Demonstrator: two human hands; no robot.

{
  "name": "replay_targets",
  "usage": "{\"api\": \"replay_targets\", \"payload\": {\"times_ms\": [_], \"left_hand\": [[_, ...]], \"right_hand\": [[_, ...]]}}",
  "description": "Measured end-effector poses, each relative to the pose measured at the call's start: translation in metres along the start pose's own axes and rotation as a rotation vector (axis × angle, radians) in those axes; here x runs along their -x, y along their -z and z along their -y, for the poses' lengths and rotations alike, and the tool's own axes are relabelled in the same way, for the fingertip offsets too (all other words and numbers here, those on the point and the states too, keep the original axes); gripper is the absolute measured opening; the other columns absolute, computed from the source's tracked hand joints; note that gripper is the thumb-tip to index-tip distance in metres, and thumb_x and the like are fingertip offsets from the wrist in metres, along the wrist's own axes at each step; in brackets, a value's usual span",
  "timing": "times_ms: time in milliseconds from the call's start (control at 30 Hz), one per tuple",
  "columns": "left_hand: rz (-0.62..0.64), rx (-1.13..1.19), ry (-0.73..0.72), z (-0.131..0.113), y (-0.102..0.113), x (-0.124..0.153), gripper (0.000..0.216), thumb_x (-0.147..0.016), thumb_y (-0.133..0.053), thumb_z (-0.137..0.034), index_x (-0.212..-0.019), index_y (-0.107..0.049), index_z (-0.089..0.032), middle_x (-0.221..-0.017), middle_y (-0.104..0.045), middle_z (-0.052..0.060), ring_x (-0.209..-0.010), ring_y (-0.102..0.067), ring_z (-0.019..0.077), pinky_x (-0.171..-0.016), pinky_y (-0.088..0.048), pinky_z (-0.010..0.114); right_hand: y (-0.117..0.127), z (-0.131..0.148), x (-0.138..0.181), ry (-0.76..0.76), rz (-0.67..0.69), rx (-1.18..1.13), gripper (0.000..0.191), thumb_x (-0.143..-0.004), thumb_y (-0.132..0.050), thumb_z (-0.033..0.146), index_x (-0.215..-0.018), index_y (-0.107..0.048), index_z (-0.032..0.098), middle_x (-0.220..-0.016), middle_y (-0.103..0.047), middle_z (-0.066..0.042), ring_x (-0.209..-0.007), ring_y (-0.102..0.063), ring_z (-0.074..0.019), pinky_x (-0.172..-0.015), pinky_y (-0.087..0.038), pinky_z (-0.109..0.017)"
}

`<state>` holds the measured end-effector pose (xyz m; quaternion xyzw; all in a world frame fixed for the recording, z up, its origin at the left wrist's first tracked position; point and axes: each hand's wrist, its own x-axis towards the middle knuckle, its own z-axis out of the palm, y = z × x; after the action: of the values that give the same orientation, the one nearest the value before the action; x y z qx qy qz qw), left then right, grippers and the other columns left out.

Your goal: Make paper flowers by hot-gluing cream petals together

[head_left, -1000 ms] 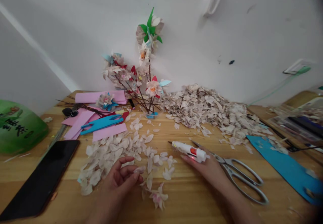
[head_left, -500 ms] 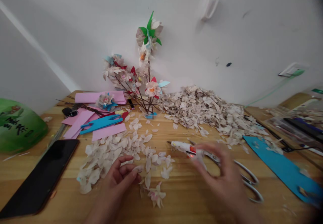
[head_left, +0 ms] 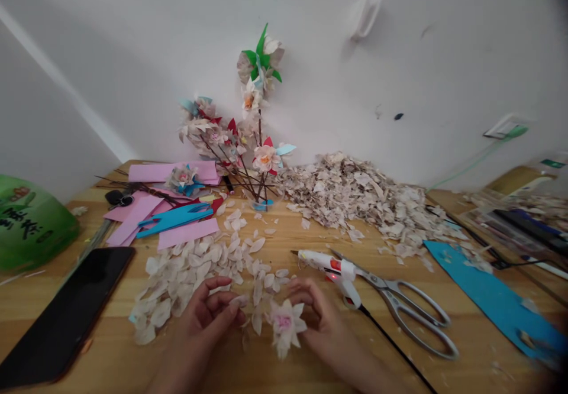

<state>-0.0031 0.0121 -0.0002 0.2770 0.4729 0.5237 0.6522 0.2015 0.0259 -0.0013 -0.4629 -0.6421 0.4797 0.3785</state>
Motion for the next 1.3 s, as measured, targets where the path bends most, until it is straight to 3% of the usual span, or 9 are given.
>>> {"api": "replay_targets", "payload": {"times_ms": [100,333,500,700,800,1000,1167,1300], "left_hand": [[0.003,0.021,0.005,0.001,-0.001,0.0,0.035,-0.068,-0.073,-0.025,-0.095,-0.051,-0.024,-0.064,-0.067,-0.005,-0.06,-0.063,0.0113,-0.059,-0.045,0.021],[0.062,0.045,0.011,0.013,-0.005,0.001,0.037,-0.065,-0.075,-0.026,-0.093,-0.05,-0.023,-0.064,-0.069,-0.002,-0.059,-0.064,0.0135,-0.056,-0.044,0.024],[0.136,-0.001,0.0,0.019,-0.008,0.005,0.037,-0.066,-0.074,-0.03,-0.092,-0.05,-0.022,-0.059,-0.069,-0.002,-0.057,-0.061,0.0123,-0.059,-0.043,0.024],[0.175,0.002,0.016,0.02,-0.006,0.007,0.038,-0.066,-0.073,-0.031,-0.095,-0.049,-0.024,-0.061,-0.07,-0.002,-0.06,-0.062,0.013,-0.063,-0.042,0.026],[0.163,-0.009,0.006,0.02,-0.003,0.006,0.037,-0.067,-0.073,-0.03,-0.094,-0.049,-0.023,-0.061,-0.069,-0.002,-0.061,-0.062,0.0135,-0.063,-0.042,0.027],[0.109,-0.025,0.011,0.017,-0.001,0.004,0.034,-0.07,-0.071,-0.027,-0.095,-0.049,-0.023,-0.061,-0.068,-0.003,-0.059,-0.061,0.0133,-0.057,-0.041,0.025],[0.101,-0.014,0.03,0.012,-0.004,0.004,0.037,-0.068,-0.073,-0.03,-0.094,-0.048,-0.023,-0.061,-0.069,-0.003,-0.059,-0.062,0.0122,-0.055,-0.041,0.023],[0.088,0.029,0.041,0.011,-0.004,0.003,0.038,-0.068,-0.073,-0.026,-0.096,-0.046,-0.024,-0.063,-0.069,-0.005,-0.061,-0.063,0.0115,-0.058,-0.043,0.023]], "right_hand": [[0.0,-0.003,-0.001,-0.019,-0.125,-0.16,0.039,-0.064,-0.068,0.011,-0.095,-0.05,0.026,-0.074,-0.065,0.002,-0.073,-0.065,-0.0173,-0.063,-0.051,-0.027],[-0.006,-0.009,0.001,0.055,-0.275,-0.232,0.04,-0.059,-0.076,0.017,-0.088,-0.05,0.028,-0.068,-0.066,0.005,-0.063,-0.064,-0.015,-0.058,-0.05,-0.024],[-0.011,-0.006,0.001,0.003,-0.286,-0.266,0.037,-0.058,-0.076,0.019,-0.084,-0.051,0.026,-0.066,-0.069,0.003,-0.063,-0.066,-0.0175,-0.054,-0.051,-0.025],[-0.015,0.003,0.0,-0.006,-0.286,-0.139,0.031,-0.058,-0.074,0.021,-0.079,-0.052,0.025,-0.066,-0.069,0.002,-0.063,-0.067,-0.0184,-0.056,-0.051,-0.026],[-0.015,-0.001,0.001,0.04,-0.278,-0.077,0.028,-0.061,-0.068,0.016,-0.083,-0.052,0.025,-0.071,-0.067,0.001,-0.067,-0.066,-0.0182,-0.055,-0.051,-0.025],[-0.013,-0.01,0.002,0.093,-0.326,0.05,0.042,-0.061,-0.066,0.01,-0.094,-0.046,0.028,-0.069,-0.065,0.006,-0.067,-0.064,-0.0164,-0.063,-0.049,-0.027],[-0.013,-0.007,0.003,0.042,-0.307,-0.006,0.043,-0.061,-0.062,0.007,-0.094,-0.045,0.028,-0.078,-0.065,0.004,-0.071,-0.065,-0.0164,-0.061,-0.05,-0.026],[-0.011,-0.006,0.002,0.065,-0.298,-0.025,0.044,-0.059,-0.056,0.003,-0.094,-0.048,0.027,-0.087,-0.065,0.002,-0.079,-0.065,-0.0169,-0.068,-0.051,-0.028]]}}
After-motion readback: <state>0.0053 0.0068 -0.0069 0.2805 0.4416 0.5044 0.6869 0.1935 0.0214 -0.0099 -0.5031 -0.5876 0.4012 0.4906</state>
